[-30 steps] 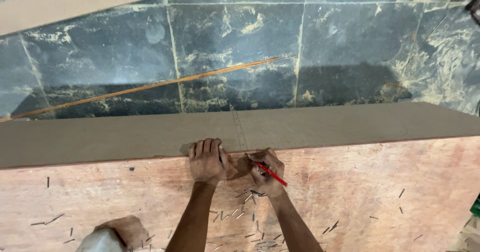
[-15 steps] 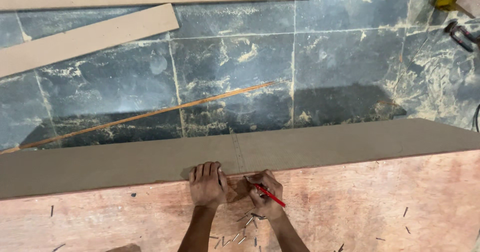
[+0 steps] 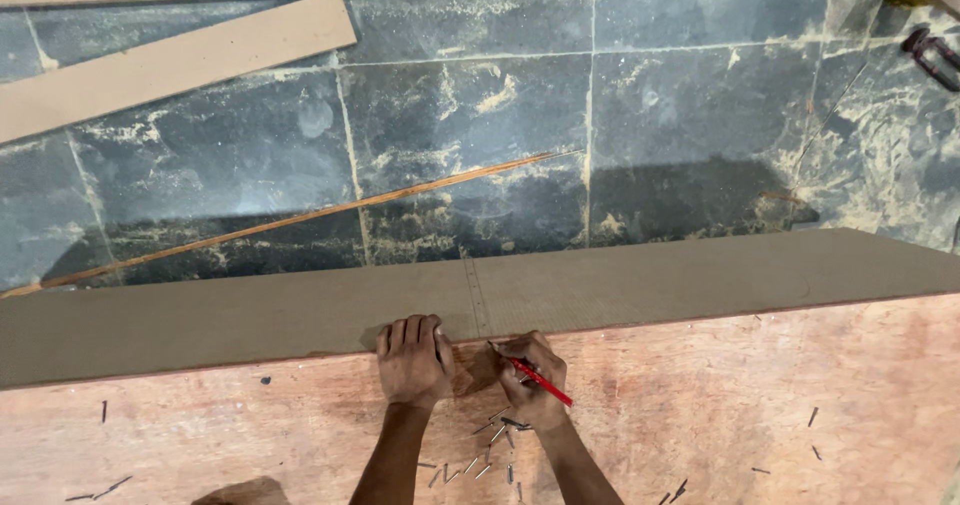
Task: The person hammers nails into a wooden plank attached to a large sheet of plywood. They then use a red pencil and a straight edge to mark lines on the plywood and continue hammering nails along the marked lines.
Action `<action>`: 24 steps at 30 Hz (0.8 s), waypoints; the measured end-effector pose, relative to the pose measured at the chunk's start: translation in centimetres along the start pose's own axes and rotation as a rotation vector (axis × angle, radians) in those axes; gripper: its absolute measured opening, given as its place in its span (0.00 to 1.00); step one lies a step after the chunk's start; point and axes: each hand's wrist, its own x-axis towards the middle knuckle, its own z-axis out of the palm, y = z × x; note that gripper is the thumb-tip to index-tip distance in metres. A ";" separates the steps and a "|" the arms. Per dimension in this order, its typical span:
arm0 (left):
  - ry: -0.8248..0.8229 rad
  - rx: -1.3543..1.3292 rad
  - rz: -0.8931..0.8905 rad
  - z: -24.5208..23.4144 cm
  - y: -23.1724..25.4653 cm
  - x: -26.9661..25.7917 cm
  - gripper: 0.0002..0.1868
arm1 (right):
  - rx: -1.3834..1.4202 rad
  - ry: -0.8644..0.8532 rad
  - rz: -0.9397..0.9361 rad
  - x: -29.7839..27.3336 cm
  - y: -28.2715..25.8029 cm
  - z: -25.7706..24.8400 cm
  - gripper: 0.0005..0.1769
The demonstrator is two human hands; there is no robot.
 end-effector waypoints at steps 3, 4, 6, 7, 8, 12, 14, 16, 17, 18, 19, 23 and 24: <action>0.015 -0.013 0.004 -0.1 0.0 0.0 0.11 | -0.005 -0.002 -0.079 0.0 -0.4 -0.1 0.11; 0.022 -0.017 0.007 -0.2 0.1 -0.1 0.11 | -0.003 -0.007 -0.075 0.1 -0.7 -0.1 0.11; 0.030 -0.019 0.009 -0.2 0.1 0.1 0.11 | -0.025 -0.006 -0.081 0.4 -1.1 -0.1 0.11; 0.031 -0.020 0.009 -0.3 0.2 0.1 0.11 | -0.048 -0.002 -0.086 0.6 -1.3 -0.1 0.11; 0.022 -0.016 0.003 -0.4 0.2 0.1 0.11 | -0.071 0.002 -0.091 0.7 -1.5 -0.1 0.11; 0.021 -0.031 -0.003 -0.5 0.3 0.1 0.11 | -0.072 -0.035 -0.113 1.1 -2.3 -0.3 0.11; 0.019 -0.036 -0.004 -0.5 0.4 -0.1 0.12 | -0.028 -0.069 -0.153 1.0 -2.6 -0.5 0.11; 0.011 -0.017 -0.012 -0.4 0.3 0.2 0.11 | -0.032 -0.043 -0.166 1.3 -2.6 -0.4 0.11; 0.014 -0.022 -0.010 -0.5 0.2 0.1 0.11 | -0.033 -0.028 -0.167 1.2 -2.6 -0.3 0.11; 0.017 -0.028 -0.008 -0.5 0.2 0.1 0.12 | -0.045 -0.018 -0.144 1.1 -2.5 -0.2 0.12; 0.020 -0.035 -0.006 -0.5 0.2 0.1 0.12 | -0.058 -0.007 -0.120 1.0 -2.3 -0.1 0.12; 0.032 -0.027 -0.001 -0.5 0.4 0.1 0.12 | -0.042 0.017 0.044 0.6 -1.6 0.0 0.12; 0.036 -0.024 0.001 -0.6 0.4 0.2 0.11 | 0.005 0.022 0.003 0.5 -1.4 0.0 0.13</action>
